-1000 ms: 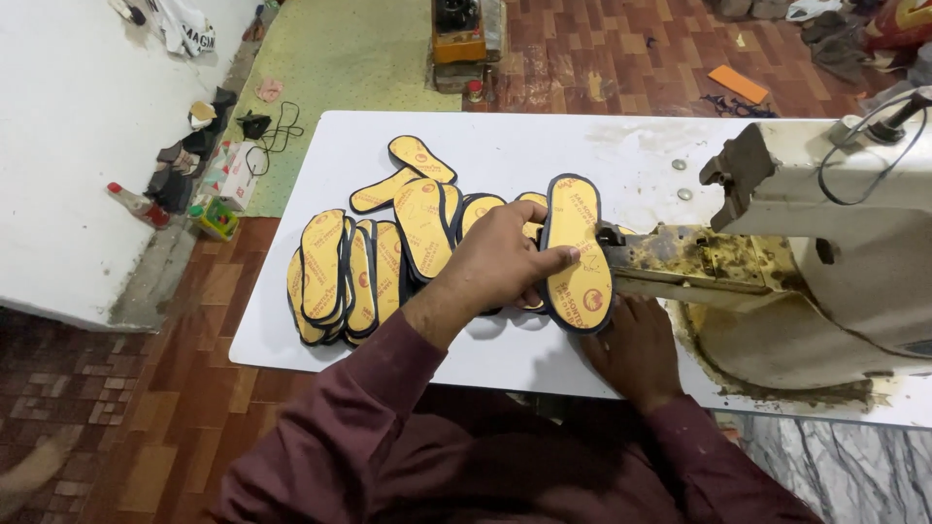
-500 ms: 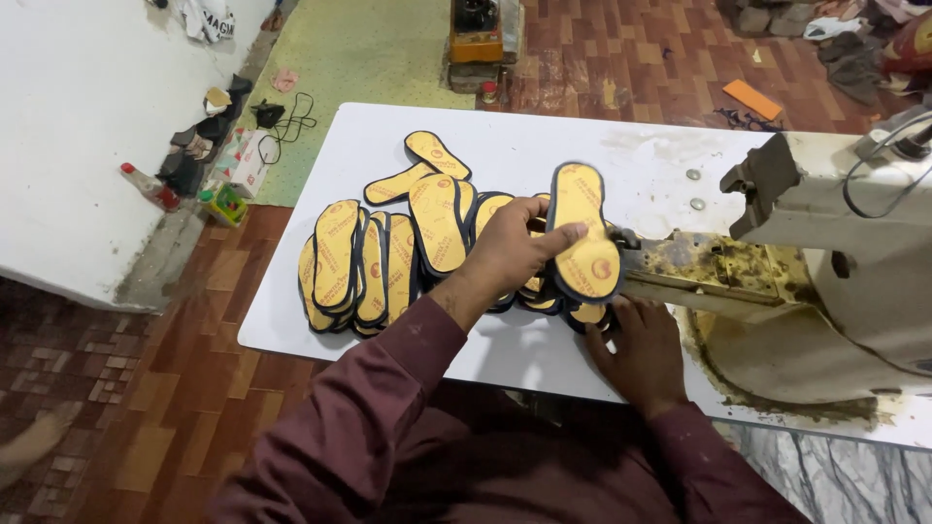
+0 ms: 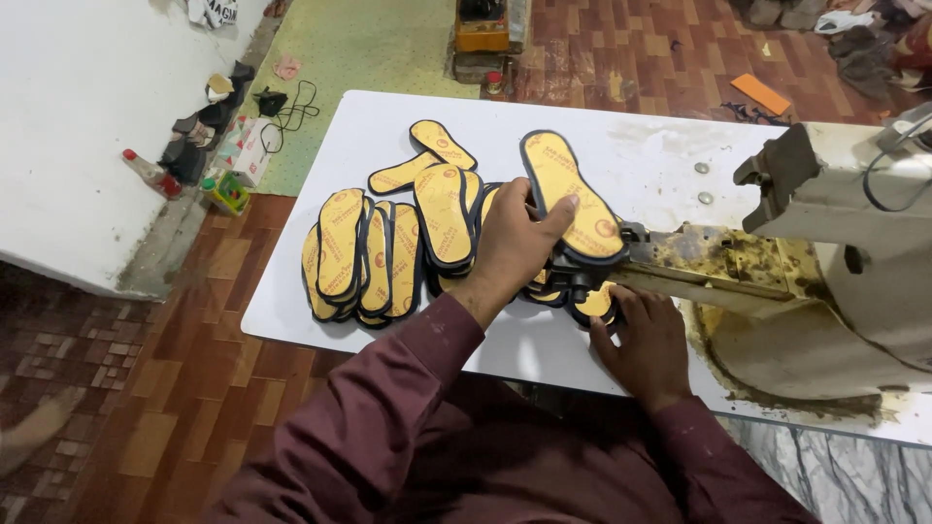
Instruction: Feeding shoe soles into an industrial machine for stitching or edge processing.
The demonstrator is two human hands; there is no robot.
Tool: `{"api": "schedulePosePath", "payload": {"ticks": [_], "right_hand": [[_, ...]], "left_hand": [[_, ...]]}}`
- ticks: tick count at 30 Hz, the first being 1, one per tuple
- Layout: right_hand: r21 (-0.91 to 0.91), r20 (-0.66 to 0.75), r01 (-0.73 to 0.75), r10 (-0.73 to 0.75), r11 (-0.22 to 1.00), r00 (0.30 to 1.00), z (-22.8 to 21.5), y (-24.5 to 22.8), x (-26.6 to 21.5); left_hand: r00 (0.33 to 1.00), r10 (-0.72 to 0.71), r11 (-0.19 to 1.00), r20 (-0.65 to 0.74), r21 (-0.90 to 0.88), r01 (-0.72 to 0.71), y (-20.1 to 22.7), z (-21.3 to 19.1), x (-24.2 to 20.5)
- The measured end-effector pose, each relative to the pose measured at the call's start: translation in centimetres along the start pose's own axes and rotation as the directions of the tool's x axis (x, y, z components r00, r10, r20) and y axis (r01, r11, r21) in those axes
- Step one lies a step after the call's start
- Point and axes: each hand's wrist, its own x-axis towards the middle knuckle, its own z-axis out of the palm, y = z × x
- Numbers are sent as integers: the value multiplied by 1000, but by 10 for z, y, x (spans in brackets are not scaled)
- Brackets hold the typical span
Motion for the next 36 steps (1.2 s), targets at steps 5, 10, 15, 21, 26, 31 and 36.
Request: {"api": "schedulePosePath", "payload": {"ticks": [5,10,15,21,26,31,36], "right_hand": [[17,8,2,-2,1000,1000,1,2,-1],[21,-10,23,-23,999,1000,2,1,-2],[-6,-16,34,-34,999,999,-3,-2,-1],[46,10,21,-21,999,1000,1,1,-2],[35,16,4,-4,999,1000,-1,0,-1],[-2,40,-54,54,999,998,-1,0,-2],[-11,-3,-19,19,1000,1000,-3,-1,0]], "left_hand": [[983,-170,985,-67,-12,169,25,-7,-36],[955,-296,954,-16,-59,295,15,-6,-46],[958,-259,964,-121,-86,250,34,-11,-53],[945,288,933,-157,270,-240,57,-19,-50],[910,275,826,311,409,-389,46,-25,7],[879,119,892,462,339,-299,62,-28,16],[879,83,885,469,371,-281,59,-24,19]]}}
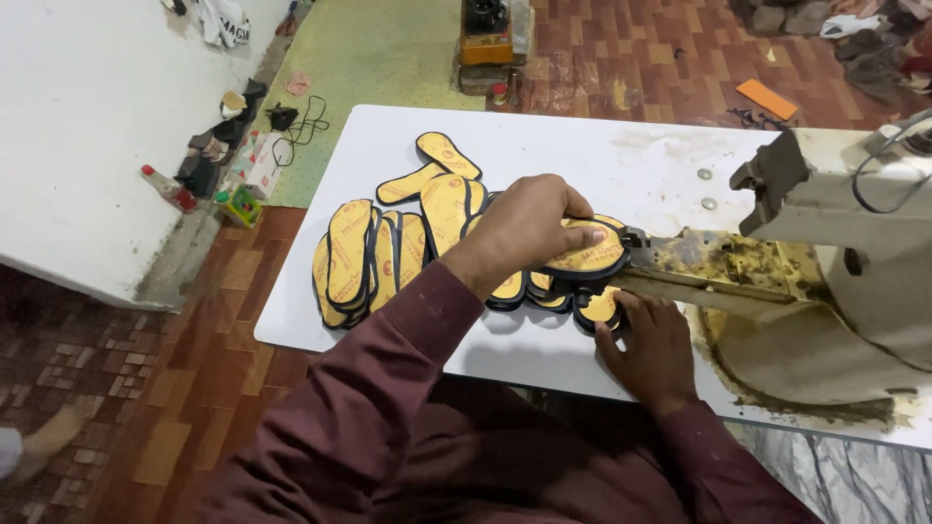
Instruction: Feeding shoe soles into an industrial machine for stitching or edge processing.
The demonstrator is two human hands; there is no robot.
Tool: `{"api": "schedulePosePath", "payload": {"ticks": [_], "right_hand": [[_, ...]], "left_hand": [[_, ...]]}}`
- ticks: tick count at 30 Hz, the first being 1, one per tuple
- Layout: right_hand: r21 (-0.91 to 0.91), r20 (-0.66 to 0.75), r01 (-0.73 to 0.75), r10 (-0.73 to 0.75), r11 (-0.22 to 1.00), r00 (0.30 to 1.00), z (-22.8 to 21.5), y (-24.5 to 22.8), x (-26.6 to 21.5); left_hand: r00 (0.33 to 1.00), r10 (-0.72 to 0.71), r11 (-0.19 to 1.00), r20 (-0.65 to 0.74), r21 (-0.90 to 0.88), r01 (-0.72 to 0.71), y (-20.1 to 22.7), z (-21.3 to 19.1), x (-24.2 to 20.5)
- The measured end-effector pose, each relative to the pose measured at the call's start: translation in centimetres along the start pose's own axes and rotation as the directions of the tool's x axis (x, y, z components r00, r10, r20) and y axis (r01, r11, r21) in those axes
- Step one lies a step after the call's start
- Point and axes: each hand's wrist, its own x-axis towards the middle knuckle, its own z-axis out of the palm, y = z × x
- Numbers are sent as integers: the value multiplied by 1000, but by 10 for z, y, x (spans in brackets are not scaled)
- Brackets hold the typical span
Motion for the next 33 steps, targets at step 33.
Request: {"api": "schedulePosePath", "payload": {"ticks": [33], "right_hand": [[4,-3,39,-39,999,999,16,13,-13]], "left_hand": [[900,-300,911,-315,-374,172,11,40,-60]]}}
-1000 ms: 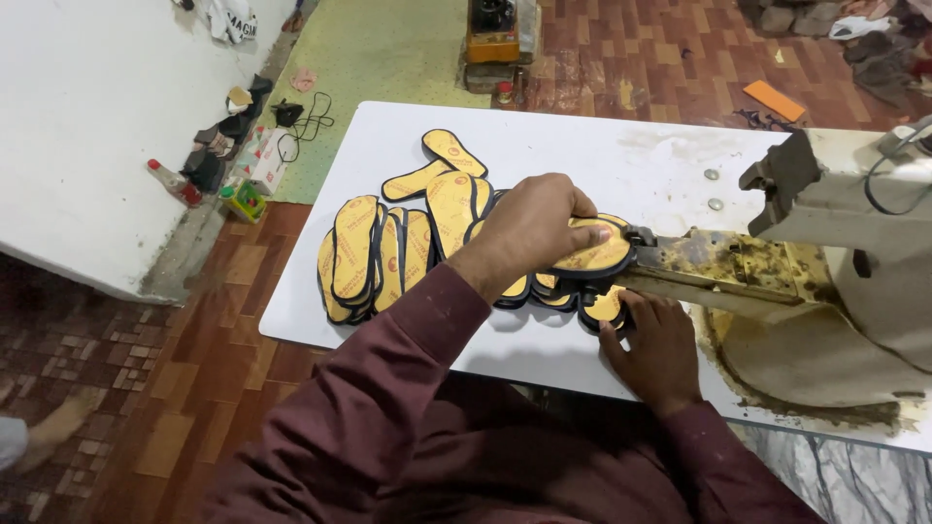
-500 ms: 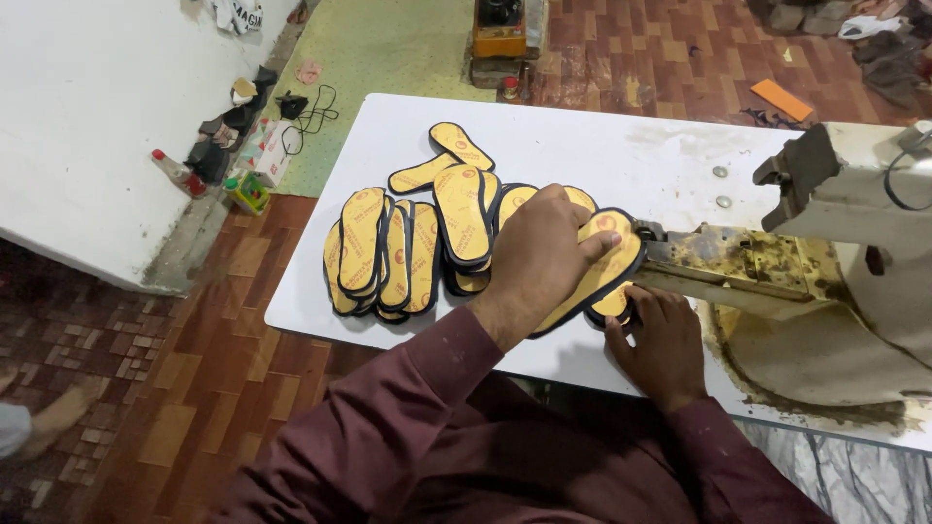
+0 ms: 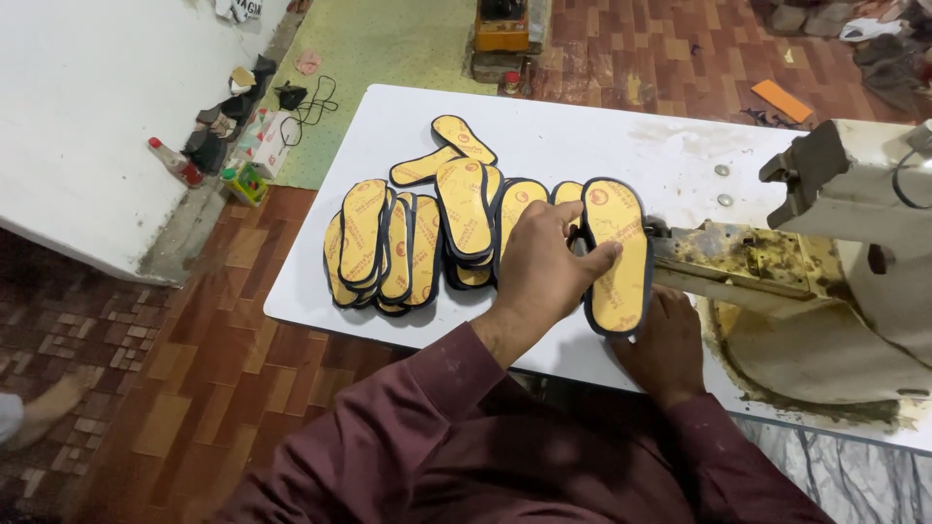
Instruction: Feeding shoe soles into an industrial machine for stitching or edge processing.
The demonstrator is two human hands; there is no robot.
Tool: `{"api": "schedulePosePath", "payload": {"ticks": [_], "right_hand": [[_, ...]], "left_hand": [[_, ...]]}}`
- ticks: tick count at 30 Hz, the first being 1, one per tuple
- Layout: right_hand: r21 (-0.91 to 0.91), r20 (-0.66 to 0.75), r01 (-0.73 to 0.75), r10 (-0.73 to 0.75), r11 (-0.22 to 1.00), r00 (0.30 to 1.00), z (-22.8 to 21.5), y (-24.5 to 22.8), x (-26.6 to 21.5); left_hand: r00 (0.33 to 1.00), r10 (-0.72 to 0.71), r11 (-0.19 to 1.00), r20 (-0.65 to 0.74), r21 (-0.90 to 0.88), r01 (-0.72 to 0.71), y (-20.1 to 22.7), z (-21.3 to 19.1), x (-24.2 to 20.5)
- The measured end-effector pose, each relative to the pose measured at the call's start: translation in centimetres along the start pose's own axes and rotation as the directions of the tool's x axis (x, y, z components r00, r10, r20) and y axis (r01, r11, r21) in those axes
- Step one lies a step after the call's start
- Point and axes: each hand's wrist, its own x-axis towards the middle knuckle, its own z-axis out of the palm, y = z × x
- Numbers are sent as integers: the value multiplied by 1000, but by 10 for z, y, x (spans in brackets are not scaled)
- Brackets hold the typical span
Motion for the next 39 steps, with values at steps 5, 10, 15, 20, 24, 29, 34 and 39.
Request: {"api": "schedulePosePath", "payload": {"ticks": [5,10,15,20,24,29,34,39], "right_hand": [[26,-14,-17,18,1000,1000,-9,-11,7],[14,-31,18,-17,1000,999,13,12,-11],[66,-22,26,-24,997,999,-16,-15,14],[59,-15,34,-33,998,999,-13,-11,10],[52,-16,35,-34,998,999,-11,-8,8],[49,-16,26,-26,998,1000,-8,-6,7],[24,7,15,-15,1000,1000,-1,0,1],[61,-5,13,-12,998,1000,-11,-9,9]], "left_hand": [[997,-81,995,4,-64,81,-1,4,11],[998,-42,995,52,-92,47,-12,8,25],[991,38,990,127,-142,-20,-17,12,38],[991,85,992,98,-105,-75,-16,-1,46],[991,135,989,12,-60,-134,-28,6,57],[991,114,990,-71,-77,-119,-28,12,43],[977,-1,998,-214,-62,-13,-7,21,-2],[962,66,998,-267,10,-65,-28,30,14]]}}
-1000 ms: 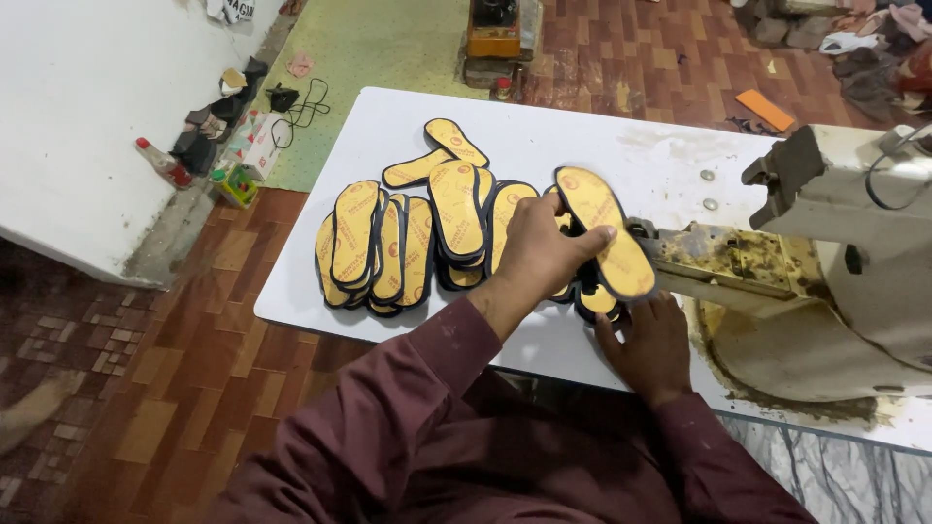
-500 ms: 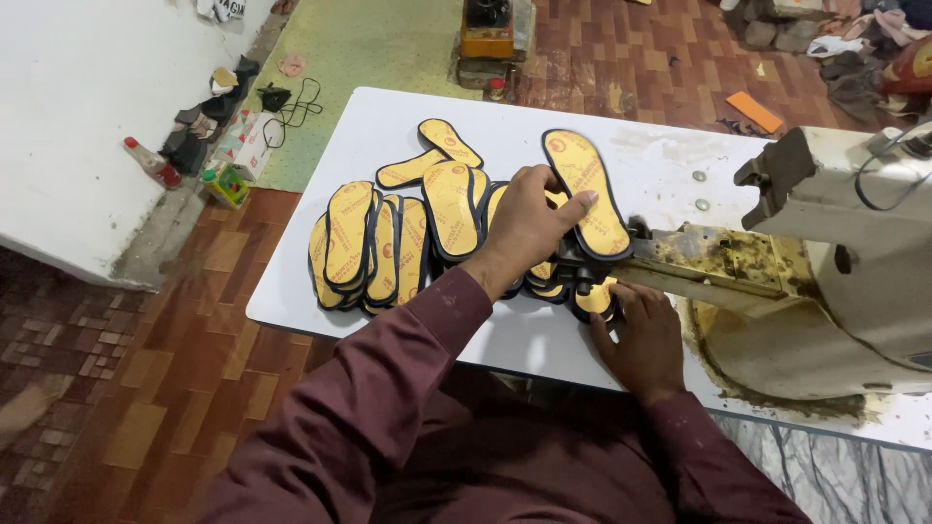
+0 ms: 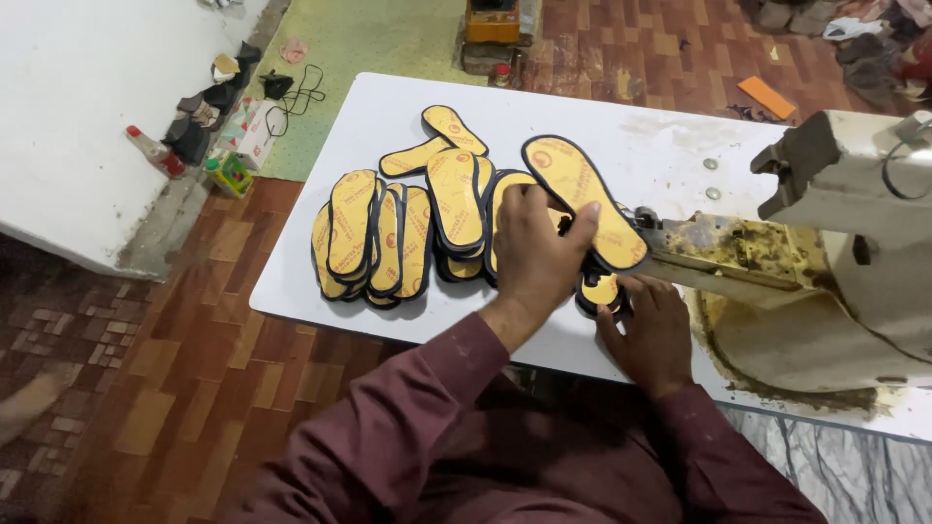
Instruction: Feeding shoe soles into an industrial machine for stitching or edge processing.
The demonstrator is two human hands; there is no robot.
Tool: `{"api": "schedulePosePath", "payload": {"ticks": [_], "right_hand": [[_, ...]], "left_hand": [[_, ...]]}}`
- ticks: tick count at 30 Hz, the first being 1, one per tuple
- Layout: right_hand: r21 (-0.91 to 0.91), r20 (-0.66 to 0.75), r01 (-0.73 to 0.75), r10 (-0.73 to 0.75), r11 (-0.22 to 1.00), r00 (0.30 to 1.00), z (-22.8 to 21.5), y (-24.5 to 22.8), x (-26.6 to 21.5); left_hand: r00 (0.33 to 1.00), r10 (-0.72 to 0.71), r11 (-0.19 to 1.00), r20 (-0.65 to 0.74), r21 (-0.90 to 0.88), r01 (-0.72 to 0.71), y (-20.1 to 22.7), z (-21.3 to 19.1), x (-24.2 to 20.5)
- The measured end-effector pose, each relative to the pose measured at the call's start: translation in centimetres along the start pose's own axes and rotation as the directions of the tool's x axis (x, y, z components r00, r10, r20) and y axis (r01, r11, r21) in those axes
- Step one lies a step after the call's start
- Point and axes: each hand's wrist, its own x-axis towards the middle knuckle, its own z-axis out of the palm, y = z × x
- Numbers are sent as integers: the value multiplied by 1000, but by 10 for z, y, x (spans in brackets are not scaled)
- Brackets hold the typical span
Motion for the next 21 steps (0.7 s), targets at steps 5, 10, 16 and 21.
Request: {"api": "schedulePosePath", "payload": {"ticks": [5,10,16,21], "right_hand": [[-24,-1,-19,18,1000,1000,1,0,-2],[-60,17,-35,37,998,999,4,5,-6],[-7,46,-31,31,1000,998,-1,1,0],[-55,23,-25,26,998,999,1,4,-3]], "left_hand": [[999,-2,1000,51,-1,2,-10,-3,19],[996,-11,999,90,-29,13,0,-1,20],[982,-85,996,166,-11,88,5,-12,25],[905,-124,976,406,-113,184,0,-11,32]]}}
